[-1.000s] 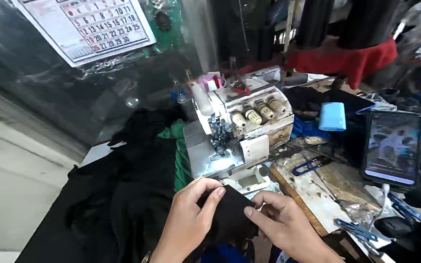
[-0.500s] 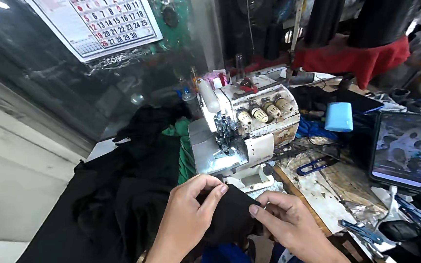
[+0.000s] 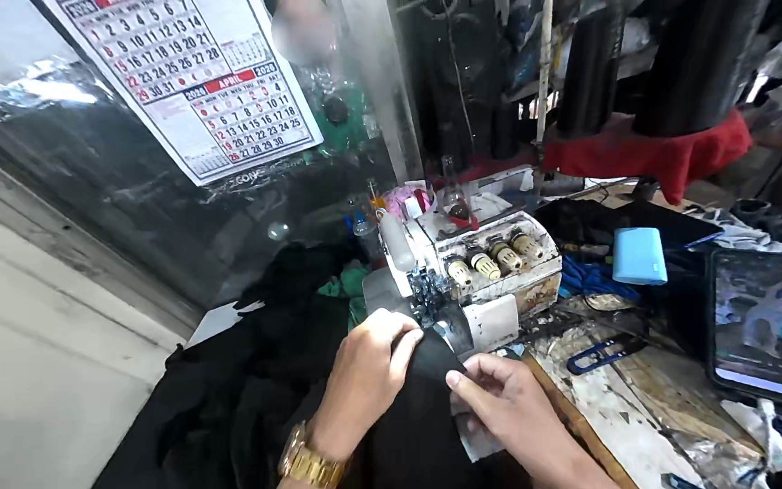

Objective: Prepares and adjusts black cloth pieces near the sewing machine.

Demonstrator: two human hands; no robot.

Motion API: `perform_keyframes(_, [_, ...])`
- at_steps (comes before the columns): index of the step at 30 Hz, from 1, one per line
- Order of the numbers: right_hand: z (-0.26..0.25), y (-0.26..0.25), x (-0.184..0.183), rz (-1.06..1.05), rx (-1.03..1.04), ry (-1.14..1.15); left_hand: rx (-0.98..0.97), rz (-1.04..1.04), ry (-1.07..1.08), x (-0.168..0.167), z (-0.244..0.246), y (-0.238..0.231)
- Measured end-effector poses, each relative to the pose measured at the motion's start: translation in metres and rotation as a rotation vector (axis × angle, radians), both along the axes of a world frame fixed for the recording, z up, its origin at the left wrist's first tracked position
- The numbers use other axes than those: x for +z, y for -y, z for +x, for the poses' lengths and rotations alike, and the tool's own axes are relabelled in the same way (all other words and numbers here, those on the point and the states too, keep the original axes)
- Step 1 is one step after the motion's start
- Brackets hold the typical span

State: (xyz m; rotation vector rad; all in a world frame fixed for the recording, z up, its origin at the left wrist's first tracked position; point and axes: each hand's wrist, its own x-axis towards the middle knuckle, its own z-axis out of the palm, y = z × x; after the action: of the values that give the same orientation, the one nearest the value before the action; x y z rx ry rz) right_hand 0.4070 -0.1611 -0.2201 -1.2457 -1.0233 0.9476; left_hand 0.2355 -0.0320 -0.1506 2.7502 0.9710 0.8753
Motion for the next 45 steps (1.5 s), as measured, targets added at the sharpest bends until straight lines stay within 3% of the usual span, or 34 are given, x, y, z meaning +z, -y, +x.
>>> perform_keyframes(9, [-0.001, 0.004, -0.004, 0.022, 0.044, -0.033, 0.033, -0.188, 0.038, 0.011, 0.000, 0.002])
perform_keyframes(16, [-0.002, 0.005, -0.002, 0.051, 0.044, -0.097, -0.048, -0.314, 0.024, 0.020, 0.004, -0.017])
perform_keyframes(20, [-0.004, -0.008, 0.003, 0.011, -0.047, -0.130, 0.046, -0.185, 0.056, 0.017, 0.010, -0.018])
perform_keyframes(25, [-0.011, -0.010, -0.002, 0.060, -0.114, -0.149, 0.097, 0.175, 0.001, -0.007, 0.005, -0.002])
perform_keyframes(33, [-0.012, -0.012, -0.012, 0.201, -0.115, -0.017, 0.147, 0.170, 0.002, -0.025, 0.012, 0.061])
perform_keyframes(38, [-0.030, 0.009, -0.004, 0.158, 0.124, 0.042, 0.133, 0.214, -0.040, -0.023, 0.007, 0.047])
perform_keyframes(42, [-0.052, 0.016, 0.002, 0.105, 0.246, 0.046, 0.196, 0.123, 0.002, -0.006, -0.002, 0.021])
perform_keyframes(45, [-0.058, 0.011, 0.001, 0.104, 0.317, -0.011, 0.313, -0.060, -0.003, -0.016, 0.003, 0.007])
